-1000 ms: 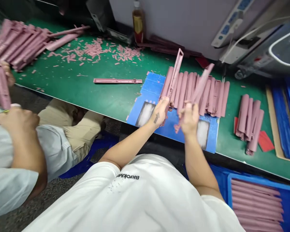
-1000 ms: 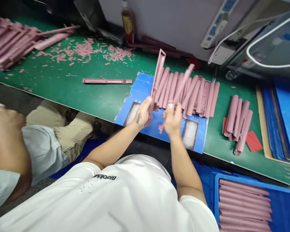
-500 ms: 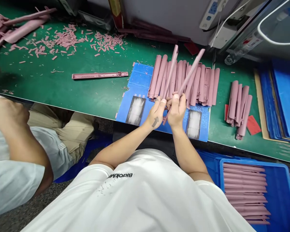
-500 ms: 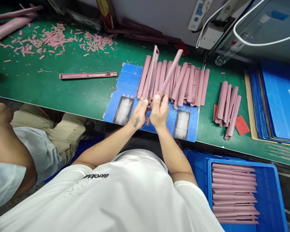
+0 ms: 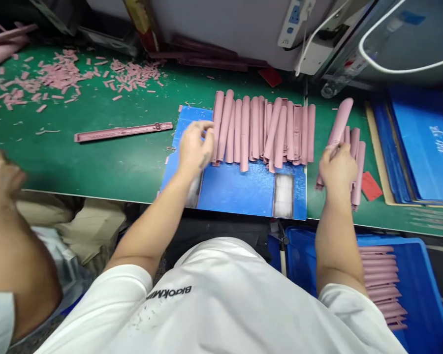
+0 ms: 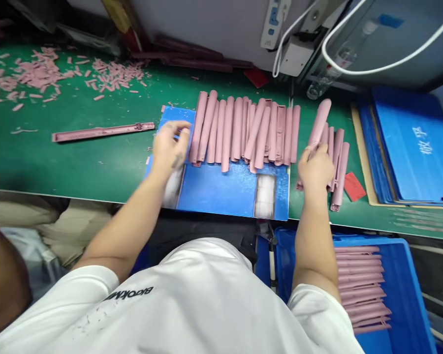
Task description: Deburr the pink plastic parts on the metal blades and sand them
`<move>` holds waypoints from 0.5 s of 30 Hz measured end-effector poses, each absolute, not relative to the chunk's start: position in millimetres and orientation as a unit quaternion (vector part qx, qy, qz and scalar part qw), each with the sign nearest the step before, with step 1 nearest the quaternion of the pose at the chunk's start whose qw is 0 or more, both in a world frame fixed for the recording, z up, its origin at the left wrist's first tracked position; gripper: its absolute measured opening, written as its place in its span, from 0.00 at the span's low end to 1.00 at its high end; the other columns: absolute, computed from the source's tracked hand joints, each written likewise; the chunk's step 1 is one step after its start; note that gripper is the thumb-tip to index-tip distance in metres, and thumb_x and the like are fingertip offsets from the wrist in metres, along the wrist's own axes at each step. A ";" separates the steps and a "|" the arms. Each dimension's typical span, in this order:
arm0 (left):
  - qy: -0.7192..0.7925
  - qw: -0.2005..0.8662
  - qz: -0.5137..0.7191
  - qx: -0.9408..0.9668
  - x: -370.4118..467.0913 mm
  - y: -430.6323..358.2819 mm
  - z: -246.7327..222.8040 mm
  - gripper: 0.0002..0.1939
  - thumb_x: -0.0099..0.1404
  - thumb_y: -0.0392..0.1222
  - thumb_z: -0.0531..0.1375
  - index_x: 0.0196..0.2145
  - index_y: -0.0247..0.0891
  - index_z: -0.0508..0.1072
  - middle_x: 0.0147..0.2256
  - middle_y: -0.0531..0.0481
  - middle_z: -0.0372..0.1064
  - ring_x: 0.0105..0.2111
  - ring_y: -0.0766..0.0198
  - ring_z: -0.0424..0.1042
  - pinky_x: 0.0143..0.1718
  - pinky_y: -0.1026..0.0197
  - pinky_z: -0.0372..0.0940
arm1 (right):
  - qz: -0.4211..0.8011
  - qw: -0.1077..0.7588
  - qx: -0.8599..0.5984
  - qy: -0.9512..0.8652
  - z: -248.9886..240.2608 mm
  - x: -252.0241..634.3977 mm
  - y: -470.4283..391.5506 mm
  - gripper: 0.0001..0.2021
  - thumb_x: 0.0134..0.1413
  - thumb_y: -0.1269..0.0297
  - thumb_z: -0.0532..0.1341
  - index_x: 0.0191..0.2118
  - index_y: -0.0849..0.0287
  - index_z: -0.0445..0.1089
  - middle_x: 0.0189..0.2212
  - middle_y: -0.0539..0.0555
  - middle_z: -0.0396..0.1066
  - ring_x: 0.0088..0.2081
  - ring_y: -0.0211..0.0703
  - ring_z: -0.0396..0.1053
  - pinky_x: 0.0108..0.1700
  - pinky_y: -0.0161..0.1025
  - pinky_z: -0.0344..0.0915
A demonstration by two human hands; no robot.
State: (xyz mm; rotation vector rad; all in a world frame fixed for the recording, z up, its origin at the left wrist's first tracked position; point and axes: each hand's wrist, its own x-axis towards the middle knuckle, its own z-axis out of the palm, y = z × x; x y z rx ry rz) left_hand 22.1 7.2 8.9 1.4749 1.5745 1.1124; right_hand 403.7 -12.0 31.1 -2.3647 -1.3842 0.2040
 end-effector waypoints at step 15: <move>0.660 0.488 0.387 0.421 1.4 58.9 4.6 0.12 0.76 0.41 0.67 0.33 0.41 0.73 0.26 0.48 0.68 0.26 0.60 0.69 0.28 0.62 0.66 | 0.059 -0.056 -0.832 -0.548 15.6 421.2 72.0 0.26 0.83 0.60 0.54 0.67 0.77 0.77 0.61 0.88 0.78 0.60 0.62 0.80 0.56 0.52 0.65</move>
